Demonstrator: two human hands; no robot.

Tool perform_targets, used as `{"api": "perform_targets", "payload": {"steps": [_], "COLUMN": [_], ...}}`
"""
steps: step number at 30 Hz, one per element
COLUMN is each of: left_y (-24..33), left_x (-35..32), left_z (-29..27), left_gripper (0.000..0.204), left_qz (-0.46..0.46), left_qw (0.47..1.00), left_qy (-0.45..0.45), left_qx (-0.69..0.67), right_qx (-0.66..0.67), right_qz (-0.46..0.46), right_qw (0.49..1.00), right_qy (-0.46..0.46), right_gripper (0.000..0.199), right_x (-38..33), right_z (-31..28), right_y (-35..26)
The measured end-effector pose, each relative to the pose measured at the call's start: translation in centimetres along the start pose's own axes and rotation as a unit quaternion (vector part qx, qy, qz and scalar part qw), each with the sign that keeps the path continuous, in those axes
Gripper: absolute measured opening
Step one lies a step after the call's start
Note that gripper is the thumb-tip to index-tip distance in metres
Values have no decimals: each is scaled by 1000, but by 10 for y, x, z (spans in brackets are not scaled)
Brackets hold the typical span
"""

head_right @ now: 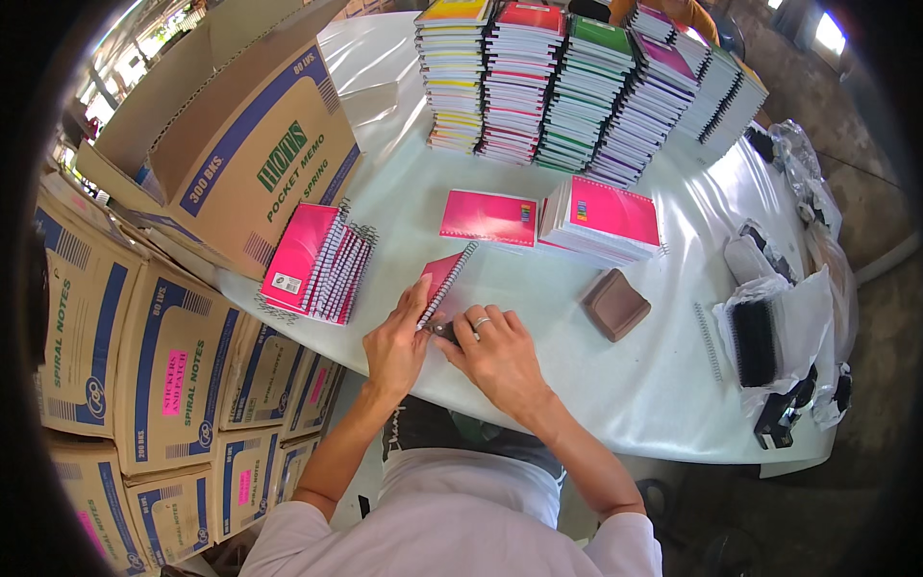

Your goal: The person threads wire coils into the punched holes of small notebooks and trims the ends of the coils using pliers.

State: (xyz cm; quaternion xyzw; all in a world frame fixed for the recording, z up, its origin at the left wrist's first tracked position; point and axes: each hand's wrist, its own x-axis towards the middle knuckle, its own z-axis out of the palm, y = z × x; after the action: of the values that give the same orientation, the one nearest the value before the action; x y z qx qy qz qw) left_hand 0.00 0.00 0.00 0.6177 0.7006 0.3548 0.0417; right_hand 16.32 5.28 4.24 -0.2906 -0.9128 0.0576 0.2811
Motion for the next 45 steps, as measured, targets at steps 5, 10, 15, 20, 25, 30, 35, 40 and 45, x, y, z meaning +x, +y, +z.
{"api": "perform_targets", "payload": {"steps": [5, 10, 15, 20, 25, 30, 35, 40, 45], "left_y": [-4, 5, -3, -62, -75, -84, -78, -91, -91], "left_x": [6, 9, 32, 41, 51, 58, 39, 25, 31], "left_z": [-13, -29, -113, -158, -145, -163, -189, -170, -171], "left_gripper": [76, 75, 67, 58, 61, 47, 40, 35, 38], "left_qz": [29, 114, 139, 63, 235, 24, -64, 10, 16], "left_qw": [999, 989, 969, 990, 917, 953, 980, 994, 991], "left_qy": [13, 48, 156, 121, 3, 131, 25, -60, -80], "left_qx": [40, 83, 136, 32, -323, -274, -186, 94, 109], "right_qx": [59, 433, 153, -31, 622, 492, 229, 232, 159], "right_qz": [2, 127, 93, 28, 99, -13, -140, -71, -3], "right_qw": [998, 835, 967, 997, 776, 866, 959, 970, 984], "right_qy": [-35, -316, -179, -68, -27, 88, 92, 22, -75], "right_gripper": [28, 34, 29, 37, 62, 44, 35, 27, 36], "right_x": [6, 27, 18, 3, 69, 117, 139, 119, 121], "right_z": [7, -16, -21, -3, 7, 47, 68, 66, 25], "right_y": [-3, 22, 54, 71, -5, -35, -67, -5, 78]}}
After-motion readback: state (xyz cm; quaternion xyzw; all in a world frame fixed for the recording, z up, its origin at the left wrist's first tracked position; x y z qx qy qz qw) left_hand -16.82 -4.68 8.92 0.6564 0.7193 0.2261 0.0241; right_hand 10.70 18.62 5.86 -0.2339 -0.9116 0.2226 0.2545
